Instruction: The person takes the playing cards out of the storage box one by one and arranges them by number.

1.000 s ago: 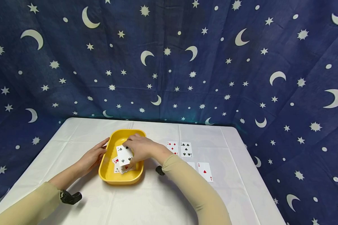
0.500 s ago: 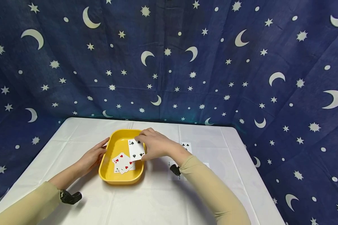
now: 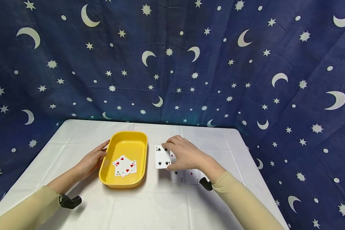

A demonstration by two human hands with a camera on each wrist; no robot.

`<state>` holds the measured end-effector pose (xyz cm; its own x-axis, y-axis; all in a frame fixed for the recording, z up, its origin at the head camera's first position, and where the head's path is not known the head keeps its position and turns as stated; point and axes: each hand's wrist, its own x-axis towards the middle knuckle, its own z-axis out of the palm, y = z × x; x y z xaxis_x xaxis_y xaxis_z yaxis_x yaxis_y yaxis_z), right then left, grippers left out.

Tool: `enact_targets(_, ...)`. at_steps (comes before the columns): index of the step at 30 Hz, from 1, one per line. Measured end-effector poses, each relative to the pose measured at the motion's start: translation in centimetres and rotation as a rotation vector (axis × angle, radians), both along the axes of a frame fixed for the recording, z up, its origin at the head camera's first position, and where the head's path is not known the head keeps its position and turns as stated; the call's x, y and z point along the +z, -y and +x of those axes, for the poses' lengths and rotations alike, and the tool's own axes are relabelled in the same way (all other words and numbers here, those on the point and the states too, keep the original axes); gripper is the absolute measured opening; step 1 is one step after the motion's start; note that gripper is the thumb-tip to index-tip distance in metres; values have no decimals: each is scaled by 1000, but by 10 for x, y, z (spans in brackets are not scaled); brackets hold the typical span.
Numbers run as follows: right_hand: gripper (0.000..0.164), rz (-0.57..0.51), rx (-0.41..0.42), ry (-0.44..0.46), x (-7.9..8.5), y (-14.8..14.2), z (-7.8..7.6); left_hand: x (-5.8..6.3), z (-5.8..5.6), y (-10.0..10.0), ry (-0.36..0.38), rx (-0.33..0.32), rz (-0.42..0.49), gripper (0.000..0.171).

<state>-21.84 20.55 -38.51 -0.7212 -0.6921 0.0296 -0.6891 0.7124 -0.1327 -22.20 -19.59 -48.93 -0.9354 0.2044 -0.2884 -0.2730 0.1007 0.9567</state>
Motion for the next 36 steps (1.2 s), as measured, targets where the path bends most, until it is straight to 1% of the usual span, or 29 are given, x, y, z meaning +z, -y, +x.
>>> enact_targets(4,83,2,-9,2,-9,-16,15,1,0,1,5,5,-6,67)
enact_targets(8,84,4,-8,-20,-21,-28,32,1,0,1,1,0,-9,68)
enact_targets(16,80,3,-15,-45,-43,-43,58,3,1,-1,8,-7,-16,68)
enact_targets(21,79,-6,-21,-55,-51,-48,71,4,1,-1,8,-7,-12,68)
enact_targets(27,81,-19,-6,-52,-64,-49,84,3,0,1,3,-17,4,68)
enact_targets(31,81,-17,14,-33,-74,-48,91,3,0,1,4,-19,9,68)
enact_targets(36,81,7,5,-3,-85,-47,98,4,0,1,5,-22,0,68)
